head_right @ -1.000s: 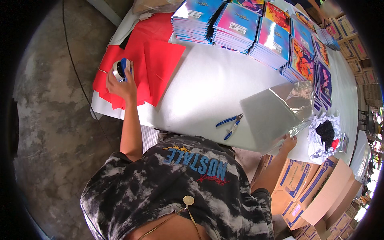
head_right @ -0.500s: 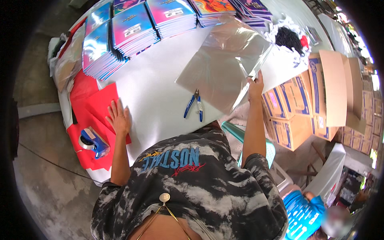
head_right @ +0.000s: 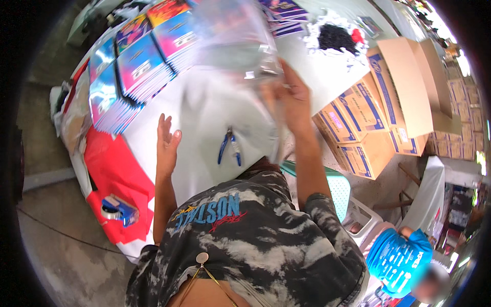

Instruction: The person places stacks of spiral-bound notebooks into clear plastic bags on a table, then seals the bags using a handheld tape dispenser. The person repeats this process for multiple stacks of notebooks.

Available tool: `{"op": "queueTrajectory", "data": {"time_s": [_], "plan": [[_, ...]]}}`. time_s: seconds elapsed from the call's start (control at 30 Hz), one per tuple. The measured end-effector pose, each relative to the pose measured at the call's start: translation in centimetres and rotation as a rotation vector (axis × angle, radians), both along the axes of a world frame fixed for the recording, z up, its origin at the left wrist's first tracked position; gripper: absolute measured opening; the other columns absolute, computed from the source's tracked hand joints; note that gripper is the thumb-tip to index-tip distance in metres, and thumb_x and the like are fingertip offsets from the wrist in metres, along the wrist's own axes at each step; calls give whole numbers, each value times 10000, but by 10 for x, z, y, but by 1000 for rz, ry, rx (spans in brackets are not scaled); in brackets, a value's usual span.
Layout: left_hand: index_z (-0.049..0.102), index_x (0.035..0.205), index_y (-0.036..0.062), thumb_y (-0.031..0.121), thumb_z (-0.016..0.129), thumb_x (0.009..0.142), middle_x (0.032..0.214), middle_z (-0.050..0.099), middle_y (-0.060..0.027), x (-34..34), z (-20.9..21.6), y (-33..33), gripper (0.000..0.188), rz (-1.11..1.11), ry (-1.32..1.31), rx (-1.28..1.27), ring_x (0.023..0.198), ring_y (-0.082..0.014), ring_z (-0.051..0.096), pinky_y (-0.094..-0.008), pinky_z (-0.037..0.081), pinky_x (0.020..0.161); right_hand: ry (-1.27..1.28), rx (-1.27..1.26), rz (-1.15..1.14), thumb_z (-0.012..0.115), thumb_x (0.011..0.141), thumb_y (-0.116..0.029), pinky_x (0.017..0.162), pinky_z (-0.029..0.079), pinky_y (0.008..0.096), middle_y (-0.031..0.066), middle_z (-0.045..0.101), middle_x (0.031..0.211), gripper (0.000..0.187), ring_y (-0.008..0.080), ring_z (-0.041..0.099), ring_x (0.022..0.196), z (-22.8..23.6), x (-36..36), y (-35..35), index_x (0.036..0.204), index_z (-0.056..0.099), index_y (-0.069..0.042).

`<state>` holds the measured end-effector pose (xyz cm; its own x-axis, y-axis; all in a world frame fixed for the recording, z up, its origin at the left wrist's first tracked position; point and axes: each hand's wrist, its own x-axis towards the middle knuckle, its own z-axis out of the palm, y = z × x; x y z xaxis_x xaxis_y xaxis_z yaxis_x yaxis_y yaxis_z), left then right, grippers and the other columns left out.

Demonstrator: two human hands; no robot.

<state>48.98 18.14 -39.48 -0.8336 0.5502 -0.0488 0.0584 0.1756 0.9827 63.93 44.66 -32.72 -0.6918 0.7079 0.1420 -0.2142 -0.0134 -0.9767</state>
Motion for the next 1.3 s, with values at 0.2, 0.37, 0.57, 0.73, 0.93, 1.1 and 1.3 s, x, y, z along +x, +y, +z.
{"op": "queueTrajectory", "data": {"time_s": [0.2, 0.37, 0.57, 0.73, 0.93, 1.1, 1.3], "plan": [[520, 1091, 24, 150, 610, 846, 877, 597, -35, -19, 2, -53, 289, 307, -114, 314, 790, -99, 536, -256, 423, 726, 183, -260, 378, 502, 867, -18, 898, 420, 296, 111, 509, 1222, 599, 165, 539, 1020, -5, -65, -74, 1403, 237, -44], [599, 938, -2, -51, 604, 767, 827, 600, -47, -4, 112, -103, 178, 498, 707, -72, 709, -146, 564, -236, 444, 598, -100, -273, 620, 507, 912, -277, 1009, 338, 393, 174, 286, 1421, 689, 318, 338, 1277, -60, -98, -109, 1435, 101, -87], [554, 1163, 132, 196, 663, 714, 1042, 568, -101, 43, 33, -63, 466, -22, 755, -606, 962, -277, 547, -389, 418, 817, -176, -865, 903, 502, 904, -398, 886, 440, 376, 95, 521, 1163, 486, 205, 516, 1060, -92, -98, -160, 1229, 432, -43], [368, 1345, 134, 413, 639, 774, 1340, 345, -167, 86, -39, -90, 691, 509, 381, -468, 1247, -347, 319, -478, 255, 1018, -310, -280, 483, 553, 848, -41, 811, 463, 304, 87, 628, 959, 200, 170, 597, 873, -155, -77, -98, 1026, 620, 22], [276, 1393, 289, 568, 354, 884, 1459, 179, -159, 140, -102, -92, 585, 396, 329, -889, 1357, -342, 127, -523, 97, 1085, -516, -8, 666, 576, 852, -100, 708, 474, 280, 82, 605, 873, 228, 149, 578, 771, -116, -56, -12, 1011, 590, 63], [446, 1274, 197, 299, 556, 832, 1352, 339, -158, 73, -111, -126, 467, 923, 236, -921, 1293, -318, 261, -523, 189, 1046, -726, -41, 634, 583, 858, -140, 606, 488, 296, 101, 585, 804, 222, 172, 572, 691, -147, -58, 10, 967, 576, 53], [506, 1183, 143, 204, 615, 783, 1262, 433, -150, 114, -53, -196, 419, 1267, 357, -714, 1234, -325, 343, -480, 252, 1017, -620, 460, 419, 548, 861, -311, 577, 486, 350, 98, 588, 730, 320, 207, 572, 639, -121, -69, -37, 828, 588, 6]]}}
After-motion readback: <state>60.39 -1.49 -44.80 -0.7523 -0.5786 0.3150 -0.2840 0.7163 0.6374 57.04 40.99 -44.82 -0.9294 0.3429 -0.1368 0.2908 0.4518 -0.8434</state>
